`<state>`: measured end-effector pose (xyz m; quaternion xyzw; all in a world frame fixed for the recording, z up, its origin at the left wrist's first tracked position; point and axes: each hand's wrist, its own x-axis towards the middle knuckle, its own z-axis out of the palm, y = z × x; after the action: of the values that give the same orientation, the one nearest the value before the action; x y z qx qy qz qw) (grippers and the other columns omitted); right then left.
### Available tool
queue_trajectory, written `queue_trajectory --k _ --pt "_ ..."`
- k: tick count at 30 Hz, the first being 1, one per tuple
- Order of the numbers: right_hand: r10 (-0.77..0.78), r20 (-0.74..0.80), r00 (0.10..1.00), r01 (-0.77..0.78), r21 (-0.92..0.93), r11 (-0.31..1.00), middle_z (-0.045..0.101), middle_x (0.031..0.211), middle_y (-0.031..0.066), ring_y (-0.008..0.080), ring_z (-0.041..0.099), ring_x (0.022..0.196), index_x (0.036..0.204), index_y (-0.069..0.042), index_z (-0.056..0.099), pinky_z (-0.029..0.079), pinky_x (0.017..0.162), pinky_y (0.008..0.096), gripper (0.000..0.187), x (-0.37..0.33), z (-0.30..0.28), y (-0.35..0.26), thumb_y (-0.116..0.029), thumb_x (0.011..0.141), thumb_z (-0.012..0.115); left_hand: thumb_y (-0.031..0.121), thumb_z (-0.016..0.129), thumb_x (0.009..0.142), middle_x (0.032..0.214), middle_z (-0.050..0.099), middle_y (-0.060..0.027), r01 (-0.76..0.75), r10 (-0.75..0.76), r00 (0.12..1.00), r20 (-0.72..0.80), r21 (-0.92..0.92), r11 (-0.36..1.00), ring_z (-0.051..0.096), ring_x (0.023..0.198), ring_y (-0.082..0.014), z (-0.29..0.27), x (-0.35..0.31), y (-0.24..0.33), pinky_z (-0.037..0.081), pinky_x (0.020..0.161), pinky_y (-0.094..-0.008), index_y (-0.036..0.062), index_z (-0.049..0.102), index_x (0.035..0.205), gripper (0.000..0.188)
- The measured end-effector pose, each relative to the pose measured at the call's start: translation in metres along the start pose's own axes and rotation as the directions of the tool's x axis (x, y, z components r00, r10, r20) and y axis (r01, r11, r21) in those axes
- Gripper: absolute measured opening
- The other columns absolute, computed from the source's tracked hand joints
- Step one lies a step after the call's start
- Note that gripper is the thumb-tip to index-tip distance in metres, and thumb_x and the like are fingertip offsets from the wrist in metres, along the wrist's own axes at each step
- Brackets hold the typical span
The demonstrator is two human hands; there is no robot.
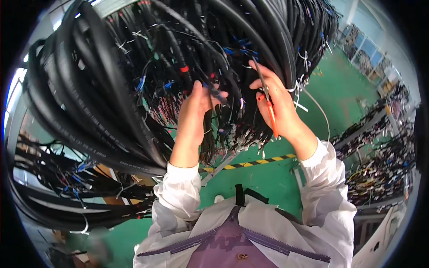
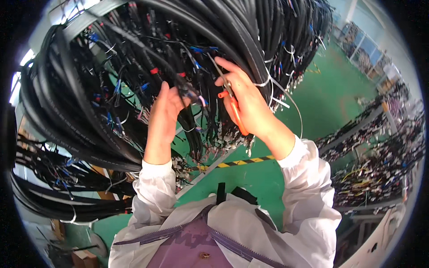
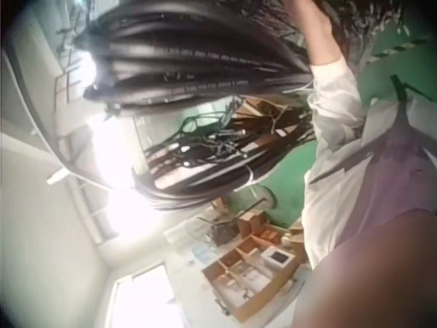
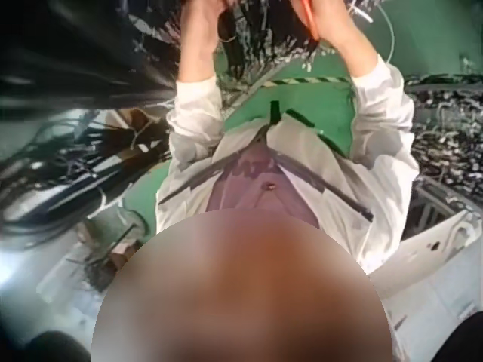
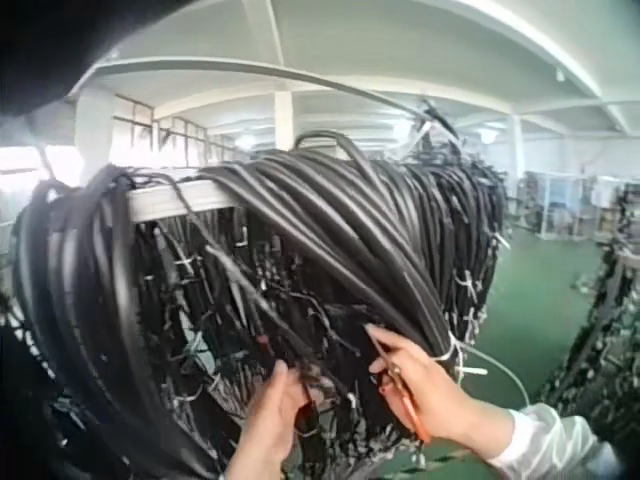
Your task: Processing bundles of black cables by trimming white plastic ties using scissors in a factory.
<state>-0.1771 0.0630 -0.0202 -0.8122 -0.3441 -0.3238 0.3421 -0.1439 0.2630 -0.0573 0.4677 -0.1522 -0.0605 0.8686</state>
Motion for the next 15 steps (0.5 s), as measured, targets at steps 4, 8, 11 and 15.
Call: queue_trajectory --k 4,8,11,15 --pt "0.012 -0.006 1.000 -0.012 0.021 1.000 0.041 0.128 0.0240 0.0337 0.054 0.100 0.099 0.001 0.047 0.050 0.076 0.0347 0.033 0.000 0.001 -0.004 0.016 0.069 0.048 0.033 0.054 0.090 0.093 0.064 -0.0161 0.056 -0.052 0.993 0.107 -0.032 0.998 0.064 0.080 -0.0215 -0.004 -0.003 0.005 0.050 0.077 -0.0316 -0.0048 0.056 0.104 0.040" --pt "-0.073 0.000 0.997 0.073 -0.040 0.997 0.041 0.130 0.0239 0.0379 0.050 0.109 0.098 0.002 0.048 0.049 0.078 0.0362 0.031 -0.003 0.002 0.007 0.015 0.070 0.048 0.029 0.055 0.090 0.097 0.064 -0.0198 0.065 -0.058 0.991 0.123 -0.058 0.996 0.064 0.088 -0.0252 -0.003 -0.010 0.008 0.050 0.082 -0.0367 -0.0060 0.055 0.107 0.039" --pt "-0.002 0.011 1.000 0.002 0.064 0.998 0.042 0.129 0.0242 0.0393 0.047 0.115 0.099 0.002 0.048 0.045 0.086 0.0393 0.032 -0.002 0.000 -0.003 0.015 0.069 0.049 0.026 0.054 0.090 0.102 0.062 -0.0215 0.105 -0.085 0.984 0.156 -0.122 0.987 0.064 0.090 -0.0270 -0.001 -0.015 0.012 0.050 0.084 -0.0377 -0.0064 0.053 0.112 0.039" --pt "-0.014 -0.045 0.999 0.019 0.108 0.994 0.050 0.122 0.0222 0.0375 0.046 0.118 0.096 0.002 0.049 0.041 0.093 0.0409 0.029 -0.003 0.006 0.002 0.015 0.070 0.050 0.024 0.050 0.092 0.112 0.058 -0.0236 0.150 -0.115 0.971 0.209 -0.159 0.976 0.060 0.099 -0.0322 -0.001 -0.016 0.012 0.050 0.086 -0.0401 -0.0066 0.048 0.118 0.040"
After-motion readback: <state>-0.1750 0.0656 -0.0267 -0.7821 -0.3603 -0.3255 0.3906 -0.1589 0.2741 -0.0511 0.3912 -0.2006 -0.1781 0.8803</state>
